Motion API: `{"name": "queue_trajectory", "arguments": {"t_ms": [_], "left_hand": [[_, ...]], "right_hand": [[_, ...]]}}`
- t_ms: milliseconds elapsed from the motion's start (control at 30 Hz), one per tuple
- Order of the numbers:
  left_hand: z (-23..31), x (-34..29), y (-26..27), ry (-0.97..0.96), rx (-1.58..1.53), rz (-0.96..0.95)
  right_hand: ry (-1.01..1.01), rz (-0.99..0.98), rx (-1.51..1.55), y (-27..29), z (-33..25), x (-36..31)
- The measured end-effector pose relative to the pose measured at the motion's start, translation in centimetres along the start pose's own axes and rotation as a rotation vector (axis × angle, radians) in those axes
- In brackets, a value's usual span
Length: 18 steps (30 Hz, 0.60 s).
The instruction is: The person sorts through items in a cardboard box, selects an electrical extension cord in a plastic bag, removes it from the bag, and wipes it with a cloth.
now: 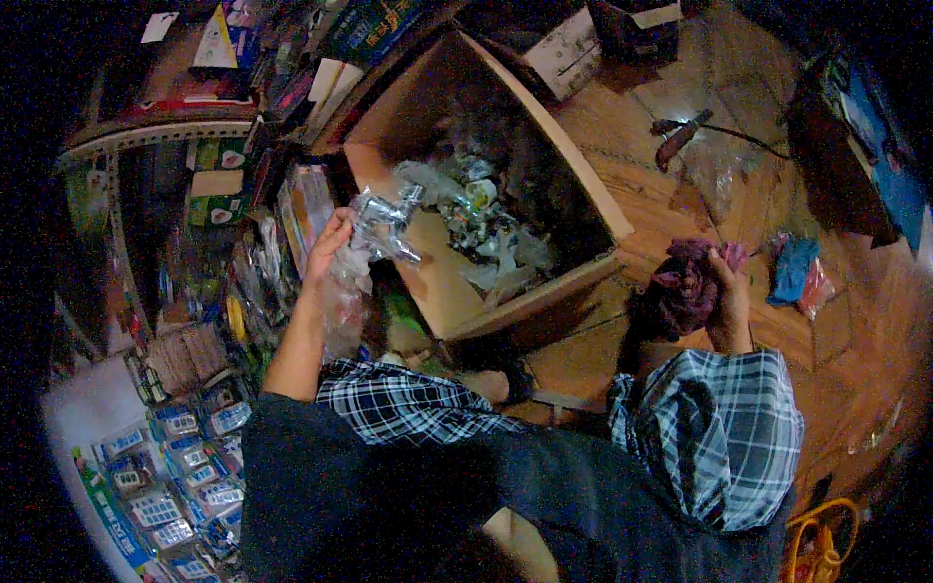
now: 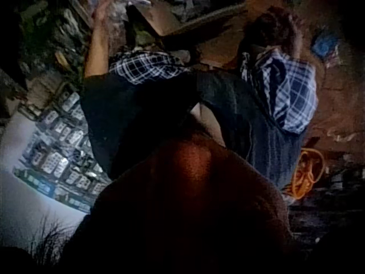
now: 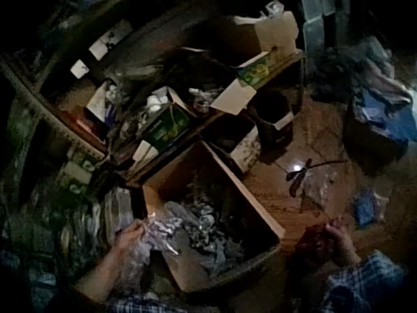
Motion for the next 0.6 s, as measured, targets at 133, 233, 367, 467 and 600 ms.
{"name": "queue_trajectory", "arguments": {"t_ms": [133, 233, 367, 467, 600], "left_hand": [[0.8, -0.7, 0.9, 0.038, 0.030, -0.040], [1.9, -1.5, 1.1, 0.024, 0.014, 0.023], [3.0, -3.5, 3.9, -0.036, 0.006, 0.149], [3.4, -5.0, 4.4, -0.024, 0.063, 0.278], [1.3, -4.9, 3.9, 0.061, 0.086, 0.251]], "right_hand": [[-0.017, -0.014, -0.001, -2.5, -0.2, -0.5], [-0.062, -0.108, -0.032, -1.1, 0.6, 0.1], [0.030, -0.071, -0.018, -2.8, 0.2, -0.4], [-0.050, -0.162, -0.004, -3.0, -0.2, -1.2], [0.041, -0.231, -0.071, -4.8, -1.4, -1.8]]}}
Point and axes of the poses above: each hand's wrist, its own x-axis towards the middle knuckle, its own y-axis out of the back of the hand, z = x × y, the point moved 7 cm from there along x, towards the middle knuckle, and after that the axes turned 3 degrees about -y, right-handed, at the moved point
